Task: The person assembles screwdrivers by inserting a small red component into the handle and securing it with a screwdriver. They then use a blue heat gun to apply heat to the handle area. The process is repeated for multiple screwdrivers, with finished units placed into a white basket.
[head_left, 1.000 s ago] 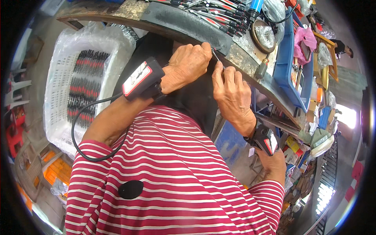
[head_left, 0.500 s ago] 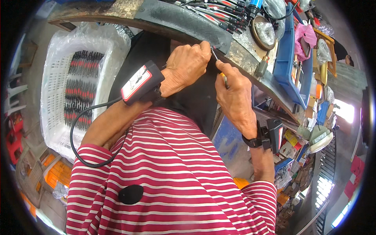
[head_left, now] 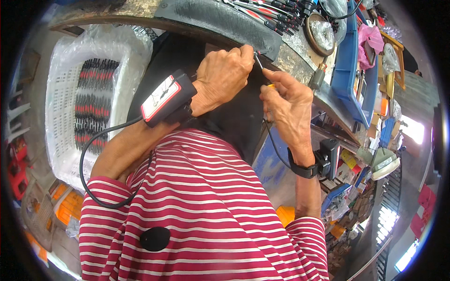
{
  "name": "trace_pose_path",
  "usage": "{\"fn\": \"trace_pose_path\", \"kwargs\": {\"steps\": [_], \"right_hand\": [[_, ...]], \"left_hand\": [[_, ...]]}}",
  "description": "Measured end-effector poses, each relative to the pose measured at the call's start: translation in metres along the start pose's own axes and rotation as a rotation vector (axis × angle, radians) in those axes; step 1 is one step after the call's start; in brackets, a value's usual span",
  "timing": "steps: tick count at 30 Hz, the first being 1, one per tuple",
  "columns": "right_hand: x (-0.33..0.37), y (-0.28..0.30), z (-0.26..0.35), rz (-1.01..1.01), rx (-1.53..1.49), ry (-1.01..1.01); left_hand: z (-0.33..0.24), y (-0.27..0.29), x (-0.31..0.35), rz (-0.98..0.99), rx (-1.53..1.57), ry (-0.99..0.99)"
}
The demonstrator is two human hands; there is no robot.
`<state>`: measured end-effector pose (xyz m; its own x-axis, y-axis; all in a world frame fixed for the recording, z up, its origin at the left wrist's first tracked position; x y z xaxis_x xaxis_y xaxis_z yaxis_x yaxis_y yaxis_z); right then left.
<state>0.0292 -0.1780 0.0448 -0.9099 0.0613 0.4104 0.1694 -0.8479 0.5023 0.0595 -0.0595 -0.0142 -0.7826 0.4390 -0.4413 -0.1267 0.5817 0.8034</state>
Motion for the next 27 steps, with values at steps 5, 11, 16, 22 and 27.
{"fn": "trace_pose_path", "kwargs": {"steps": [5,11,16,22,27], "right_hand": [[0.001,0.0,-0.004,0.091,-0.281,-0.188],[-0.001,-0.002,-0.01,0.175,-0.576,-0.272],[-0.005,-0.002,-0.019,0.258,-0.782,-0.345],[-0.007,-0.008,-0.031,0.409,-1.088,-0.495],[0.001,-0.011,-0.033,0.315,-0.892,-0.324]], "left_hand": [[0.001,-0.001,0.0,-0.053,-0.029,-0.015],[0.001,0.0,-0.001,-0.016,-0.049,-0.009],[0.0,0.001,-0.001,0.022,-0.048,0.006],[-0.001,0.001,0.0,-0.016,-0.034,0.003],[0.003,0.004,-0.002,-0.019,0.063,0.006]]}}
Point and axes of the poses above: each hand's wrist, its own x-axis away from the middle knuckle, its own y-axis out of the back of the hand, z = x × y, the point moved 5 cm from there along -x, towards the middle knuckle, and after that the axes turned 13 degrees about -y, right-handed, at the moved point
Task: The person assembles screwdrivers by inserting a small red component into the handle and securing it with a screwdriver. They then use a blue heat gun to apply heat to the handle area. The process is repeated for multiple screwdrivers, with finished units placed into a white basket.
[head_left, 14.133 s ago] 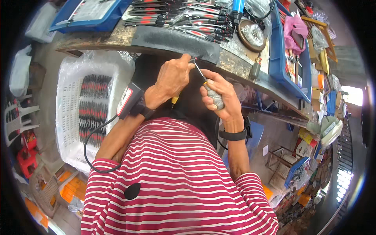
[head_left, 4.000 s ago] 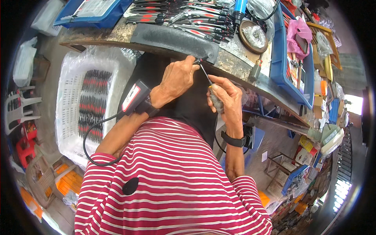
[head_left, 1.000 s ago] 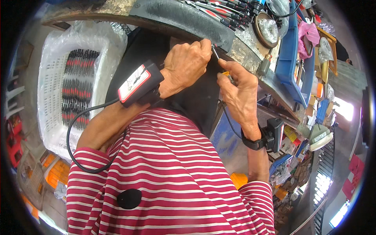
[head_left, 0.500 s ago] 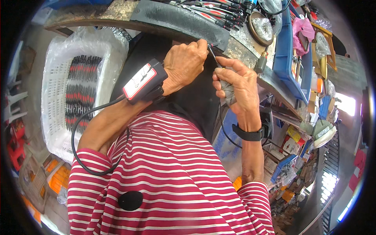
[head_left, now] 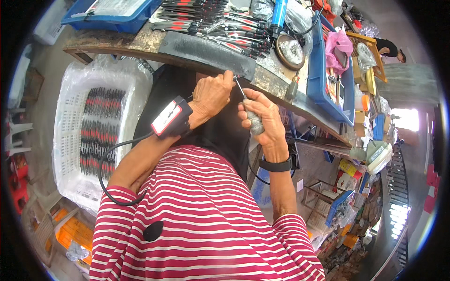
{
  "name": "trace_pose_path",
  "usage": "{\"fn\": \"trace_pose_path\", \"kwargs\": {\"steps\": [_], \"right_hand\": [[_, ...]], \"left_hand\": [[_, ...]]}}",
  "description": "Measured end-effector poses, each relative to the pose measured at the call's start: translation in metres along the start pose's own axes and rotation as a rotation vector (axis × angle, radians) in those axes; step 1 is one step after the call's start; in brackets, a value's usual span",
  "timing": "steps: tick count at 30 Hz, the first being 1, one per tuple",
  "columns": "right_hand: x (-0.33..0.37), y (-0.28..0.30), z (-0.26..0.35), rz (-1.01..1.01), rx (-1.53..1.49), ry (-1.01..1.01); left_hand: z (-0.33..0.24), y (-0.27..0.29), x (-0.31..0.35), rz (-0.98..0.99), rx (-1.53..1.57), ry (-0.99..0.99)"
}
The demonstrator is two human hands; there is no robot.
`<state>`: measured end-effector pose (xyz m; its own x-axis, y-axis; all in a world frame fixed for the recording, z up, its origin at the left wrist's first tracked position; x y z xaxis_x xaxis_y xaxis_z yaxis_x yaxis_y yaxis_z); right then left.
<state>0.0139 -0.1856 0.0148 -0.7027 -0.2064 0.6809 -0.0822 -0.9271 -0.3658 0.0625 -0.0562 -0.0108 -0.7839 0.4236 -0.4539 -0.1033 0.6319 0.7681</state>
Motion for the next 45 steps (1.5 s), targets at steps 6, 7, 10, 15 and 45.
{"fn": "trace_pose_path", "kwargs": {"steps": [6,7,10,15,45], "right_hand": [[0.01,0.002,-0.013,0.078,0.161,0.118],[0.009,0.0,-0.018,0.104,0.145,0.122],[-0.006,-0.012,-0.03,0.103,0.187,0.177],[-0.022,-0.037,-0.044,0.061,0.169,0.27],[-0.027,-0.045,-0.054,-0.041,0.575,0.338]], "left_hand": [[0.02,0.005,0.028,-0.01,0.759,0.24],[0.023,0.004,0.037,0.005,1.028,0.338],[0.026,0.009,0.051,-0.082,1.541,0.464],[0.033,0.02,0.067,-0.195,1.596,0.563],[0.02,0.036,0.098,-0.153,1.234,0.83]]}}
Point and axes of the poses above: each hand's wrist, its own x-axis away from the middle knuckle, its own y-axis out of the back of the hand, z = x × y, the point moved 5 cm from there along -x, towards the middle knuckle, and after that the axes turned 13 degrees about -y, right-handed, at the moved point
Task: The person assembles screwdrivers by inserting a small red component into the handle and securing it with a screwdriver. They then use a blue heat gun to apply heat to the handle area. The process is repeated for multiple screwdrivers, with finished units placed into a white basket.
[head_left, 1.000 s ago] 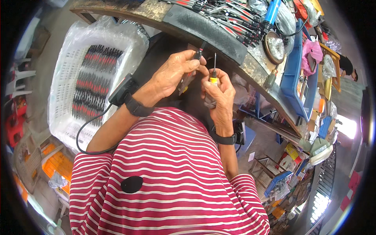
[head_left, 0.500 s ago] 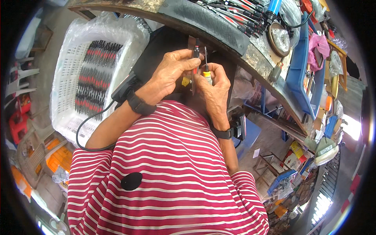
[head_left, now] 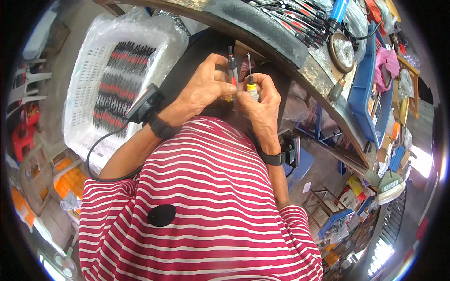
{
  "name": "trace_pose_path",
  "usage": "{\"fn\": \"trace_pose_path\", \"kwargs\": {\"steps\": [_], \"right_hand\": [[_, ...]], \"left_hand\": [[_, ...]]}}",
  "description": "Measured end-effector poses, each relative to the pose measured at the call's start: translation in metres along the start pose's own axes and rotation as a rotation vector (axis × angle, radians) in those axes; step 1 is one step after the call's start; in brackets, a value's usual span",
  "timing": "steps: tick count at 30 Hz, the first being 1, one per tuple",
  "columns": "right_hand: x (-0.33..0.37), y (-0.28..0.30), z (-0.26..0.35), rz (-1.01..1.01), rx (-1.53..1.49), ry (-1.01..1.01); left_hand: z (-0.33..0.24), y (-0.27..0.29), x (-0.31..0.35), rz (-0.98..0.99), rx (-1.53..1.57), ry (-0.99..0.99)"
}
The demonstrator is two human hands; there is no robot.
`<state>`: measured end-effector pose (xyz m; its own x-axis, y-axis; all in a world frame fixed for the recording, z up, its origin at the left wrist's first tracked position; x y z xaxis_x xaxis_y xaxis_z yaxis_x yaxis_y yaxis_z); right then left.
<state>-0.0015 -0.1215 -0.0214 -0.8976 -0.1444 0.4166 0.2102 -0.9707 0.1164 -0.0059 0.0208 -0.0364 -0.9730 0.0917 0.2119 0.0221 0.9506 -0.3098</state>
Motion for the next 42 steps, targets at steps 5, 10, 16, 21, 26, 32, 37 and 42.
{"fn": "trace_pose_path", "kwargs": {"steps": [5,10,16,21,26,32,37,42], "right_hand": [[-0.003,-0.006,0.001,0.024,0.0,0.017],[-0.005,-0.012,0.004,0.069,-0.042,0.01],[-0.007,-0.018,0.004,0.079,-0.031,0.024],[-0.008,-0.02,0.009,0.049,0.101,0.026],[-0.007,-0.032,0.03,0.097,0.261,0.063],[-0.024,-0.057,0.045,0.277,0.232,0.071],[-0.04,-0.059,0.032,0.306,0.302,0.032],[-0.045,-0.046,0.006,0.323,0.448,-0.062]], "left_hand": [[-0.001,0.007,0.003,-0.076,-0.019,-0.03],[-0.001,0.013,0.003,-0.071,-0.032,-0.064],[-0.004,0.019,0.006,-0.082,-0.009,-0.068],[-0.001,0.024,0.007,-0.072,-0.133,-0.19],[-0.003,0.03,0.004,-0.028,0.028,-0.234],[-0.036,0.073,0.009,-0.127,0.049,-0.384],[-0.061,0.189,0.013,-0.586,0.015,-0.531],[-0.043,0.302,0.06,-0.928,-0.141,-0.374]]}}
Point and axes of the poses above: each hand's wrist, its own x-axis away from the middle knuckle, its own y-axis out of the back of the hand, z = x × y, the point moved 5 cm from there along -x, towards the middle knuckle, and after that the axes turned 13 degrees about -y, right-handed, at the moved point
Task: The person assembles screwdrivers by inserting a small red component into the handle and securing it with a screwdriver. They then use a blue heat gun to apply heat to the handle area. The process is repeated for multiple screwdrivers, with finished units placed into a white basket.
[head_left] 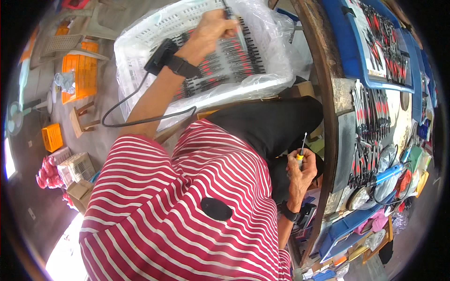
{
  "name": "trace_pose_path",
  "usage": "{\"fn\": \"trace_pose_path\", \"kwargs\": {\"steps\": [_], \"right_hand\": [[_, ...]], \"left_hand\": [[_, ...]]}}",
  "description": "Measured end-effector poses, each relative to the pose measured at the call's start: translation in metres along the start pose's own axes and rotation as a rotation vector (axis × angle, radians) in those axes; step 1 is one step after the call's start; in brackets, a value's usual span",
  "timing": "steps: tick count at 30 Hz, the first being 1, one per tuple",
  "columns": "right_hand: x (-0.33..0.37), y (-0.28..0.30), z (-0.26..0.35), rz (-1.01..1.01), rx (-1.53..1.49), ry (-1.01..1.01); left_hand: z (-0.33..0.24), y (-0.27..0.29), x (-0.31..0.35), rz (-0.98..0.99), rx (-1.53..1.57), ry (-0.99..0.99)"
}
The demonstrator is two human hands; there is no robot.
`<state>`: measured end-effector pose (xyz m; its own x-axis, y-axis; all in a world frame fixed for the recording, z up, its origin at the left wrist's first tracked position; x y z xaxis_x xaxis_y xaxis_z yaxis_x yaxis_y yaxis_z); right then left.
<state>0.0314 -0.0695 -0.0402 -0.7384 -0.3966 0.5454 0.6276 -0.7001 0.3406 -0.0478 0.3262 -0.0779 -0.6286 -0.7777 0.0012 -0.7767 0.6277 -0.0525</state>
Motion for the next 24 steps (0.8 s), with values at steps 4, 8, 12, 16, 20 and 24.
{"fn": "trace_pose_path", "kwargs": {"steps": [4,8,12,16,20,24], "right_hand": [[-0.002,-0.002,-0.016,-0.008,0.152,-0.053],[-0.003,-0.007,-0.019,0.025,0.298,-0.057],[-0.006,-0.01,-0.014,0.031,0.502,0.058],[-0.014,-0.005,-0.018,0.047,0.573,0.019],[-0.02,0.0,-0.024,0.073,0.61,-0.04],[-0.026,-0.002,-0.034,0.122,0.65,-0.084]], "left_hand": [[0.044,0.046,0.002,-0.056,-0.219,0.064],[0.097,0.06,0.019,0.005,-0.171,0.265],[0.137,0.063,0.041,0.007,-0.425,0.323],[0.16,0.044,0.057,0.164,-0.534,0.216],[0.182,0.034,0.067,0.184,-0.585,0.314],[0.194,0.038,0.079,0.215,-0.623,0.222]]}}
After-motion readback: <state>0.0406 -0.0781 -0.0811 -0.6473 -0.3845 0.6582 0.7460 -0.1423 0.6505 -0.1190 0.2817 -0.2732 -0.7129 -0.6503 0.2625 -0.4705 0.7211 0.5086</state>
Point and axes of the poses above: each hand's wrist, its own x-axis away from the middle knuckle, its own y-axis out of the back of the hand, z = x × y, the point moved 5 cm from there along -x, towards the middle knuckle, and after that the axes turned 13 degrees about -y, right-handed, at the moved point
